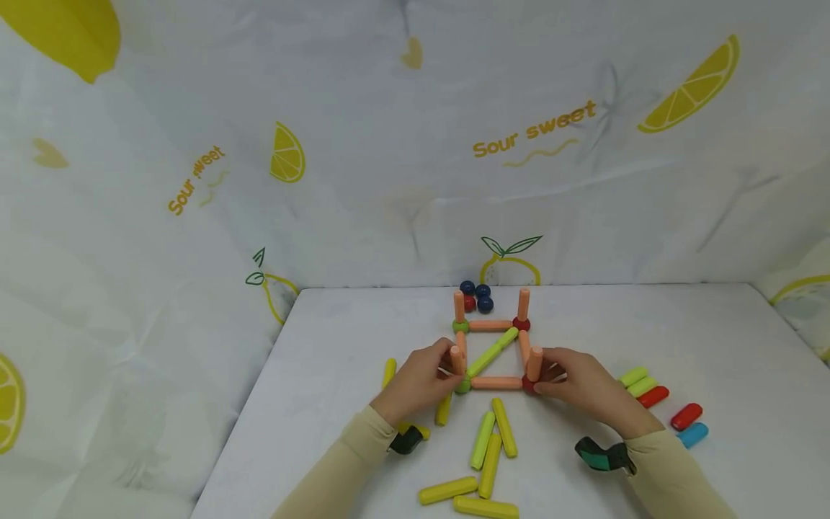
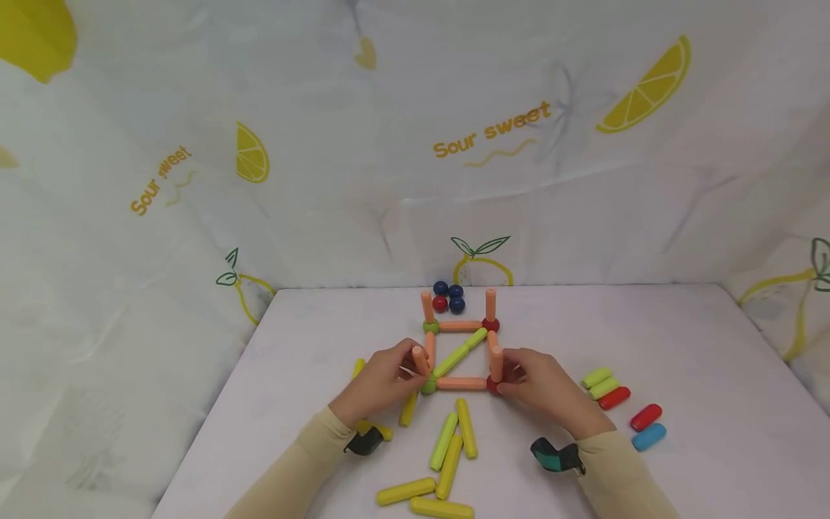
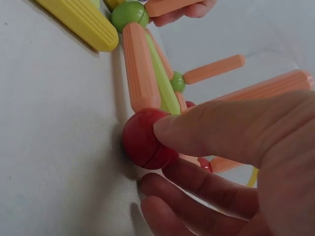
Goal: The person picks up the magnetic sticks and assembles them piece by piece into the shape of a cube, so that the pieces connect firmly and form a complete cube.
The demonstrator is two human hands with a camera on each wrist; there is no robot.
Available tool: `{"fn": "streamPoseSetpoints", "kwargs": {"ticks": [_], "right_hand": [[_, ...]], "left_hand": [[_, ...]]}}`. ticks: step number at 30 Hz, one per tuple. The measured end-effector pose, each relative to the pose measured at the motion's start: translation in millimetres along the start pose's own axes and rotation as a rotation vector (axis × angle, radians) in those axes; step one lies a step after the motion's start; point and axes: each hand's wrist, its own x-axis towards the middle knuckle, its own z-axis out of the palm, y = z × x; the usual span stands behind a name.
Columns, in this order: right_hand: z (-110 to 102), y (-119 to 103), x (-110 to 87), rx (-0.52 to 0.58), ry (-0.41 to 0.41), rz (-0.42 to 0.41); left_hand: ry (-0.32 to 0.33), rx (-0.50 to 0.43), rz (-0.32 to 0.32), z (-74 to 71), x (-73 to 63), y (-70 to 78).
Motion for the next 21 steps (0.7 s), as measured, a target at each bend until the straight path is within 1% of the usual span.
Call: {"fn": "streamPoseSetpoints", "kwargs": {"ticks": [4, 6, 10, 15, 17, 21], "right_hand": [[-0.3, 0.4, 0.7, -0.006, -0.010, 0.011], [-1.0, 0.5, 1.1, -0.004, -0.011, 0.020], [-2.5, 1.4, 3.1, 0.013, -0.012, 0.049], [-0.4, 7.0, 6.3, 0.051, -0.031, 0.080], [0.9, 9.1, 7.1, 0.069, -0.039, 0.078], [1.9, 9.3, 8.5, 0.109, -0.052, 0.064]], "left_hand": [[-0.010, 0.014, 0.004, -0.3, 0.4, 1.6], [-0.016, 0.009, -0.008, -0.9, -0.1, 2.7], [-0.024, 0.026, -0.057, -2.5, -1.6, 4.2], [-0.027, 0.119, -0.124, -2.4, -5.4, 4.1], [-0.029, 0.149, -0.153, -0.8, -7.7, 1.6], [-0.026, 0.177, -0.197, 0.7, -15.6, -6.3]]}}
